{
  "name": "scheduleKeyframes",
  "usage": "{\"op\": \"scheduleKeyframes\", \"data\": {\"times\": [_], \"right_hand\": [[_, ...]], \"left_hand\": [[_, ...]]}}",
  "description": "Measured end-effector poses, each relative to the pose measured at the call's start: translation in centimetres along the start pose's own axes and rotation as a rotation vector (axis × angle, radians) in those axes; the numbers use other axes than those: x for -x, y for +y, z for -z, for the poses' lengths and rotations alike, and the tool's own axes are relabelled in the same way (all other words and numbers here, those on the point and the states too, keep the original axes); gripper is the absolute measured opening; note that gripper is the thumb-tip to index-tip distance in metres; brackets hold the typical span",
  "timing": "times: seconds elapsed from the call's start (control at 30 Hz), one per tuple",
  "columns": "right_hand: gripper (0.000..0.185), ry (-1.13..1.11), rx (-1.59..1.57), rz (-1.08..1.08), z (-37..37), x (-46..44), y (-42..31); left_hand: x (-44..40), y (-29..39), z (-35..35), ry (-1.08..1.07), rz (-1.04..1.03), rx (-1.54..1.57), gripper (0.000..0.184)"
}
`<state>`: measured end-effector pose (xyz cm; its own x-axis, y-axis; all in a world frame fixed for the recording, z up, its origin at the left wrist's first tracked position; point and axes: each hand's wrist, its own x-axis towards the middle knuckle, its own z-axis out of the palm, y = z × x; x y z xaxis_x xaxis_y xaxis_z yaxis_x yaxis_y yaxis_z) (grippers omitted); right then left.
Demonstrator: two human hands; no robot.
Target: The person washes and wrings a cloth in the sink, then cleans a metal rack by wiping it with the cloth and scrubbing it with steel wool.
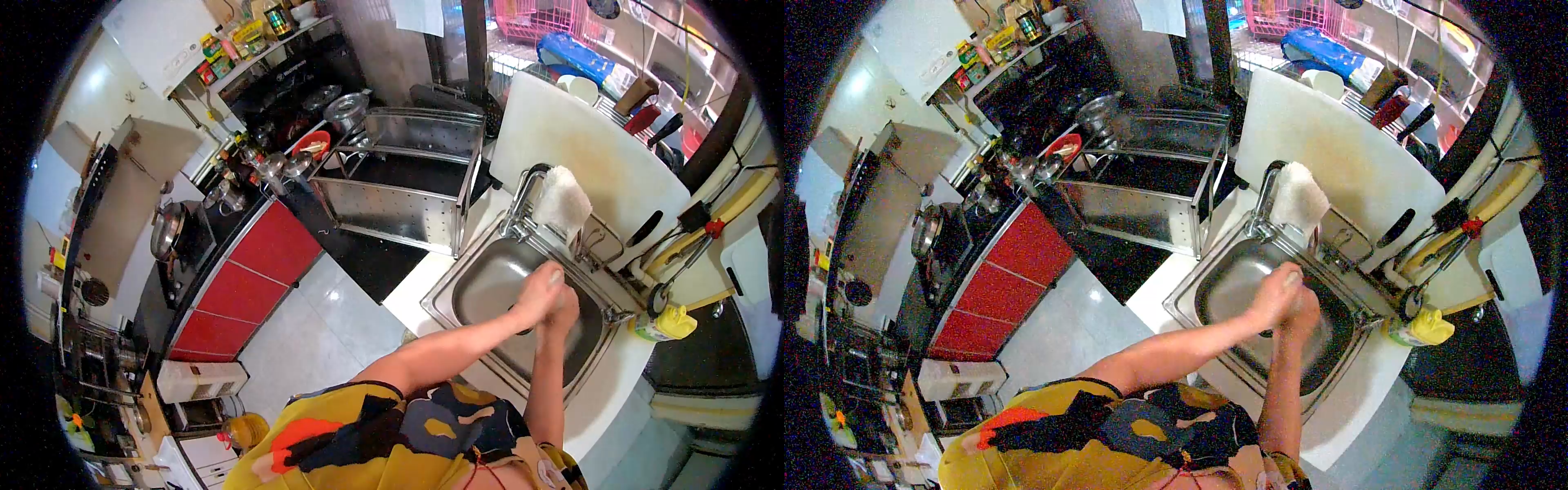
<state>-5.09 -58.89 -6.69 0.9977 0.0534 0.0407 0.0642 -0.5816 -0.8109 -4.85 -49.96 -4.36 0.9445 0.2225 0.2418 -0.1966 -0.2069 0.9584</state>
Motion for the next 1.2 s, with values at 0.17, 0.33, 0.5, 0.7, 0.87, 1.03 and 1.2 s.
{"op": "scheduleKeyframes", "data": {"times": [0.17,0.33,0.5,0.7,0.87,1.03,1.2], "right_hand": [[0.015,0.317,-0.727,-0.005,-1.5,-0.2,-0.8],[0.016,0.266,-0.615,0.07,0.4,0.2,-3.7],[0.019,0.254,-0.189,0.257,0.5,-0.8,-1.7],[0.03,0.109,-0.343,0.099,0.4,-0.9,-1.0],[0.064,-0.234,-1.505,-0.322,0.7,1.5,-2.2],[0.063,-0.072,-1.733,-0.42,2.8,2.2,-2.4],[0.049,-0.485,-1.824,0.026,2.4,0.6,2.8]], "left_hand": [[-0.9,-1.2,0.8,-0.036,0.205,0.204,0.017],[-1.2,-2.1,0.8,-0.073,0.473,0.494,0.014],[-0.8,-2.7,0.7,-0.082,0.673,0.704,0.016],[-1.1,-0.3,0.9,-0.029,0.496,0.624,0.017],[-0.9,5.9,2.5,-0.017,-0.11,0.012,0.017],[2.0,7.0,1.2,-0.051,-0.457,-0.265,0.012],[3.3,10.7,4.0,-0.048,-0.764,-0.309,0.023]]}}
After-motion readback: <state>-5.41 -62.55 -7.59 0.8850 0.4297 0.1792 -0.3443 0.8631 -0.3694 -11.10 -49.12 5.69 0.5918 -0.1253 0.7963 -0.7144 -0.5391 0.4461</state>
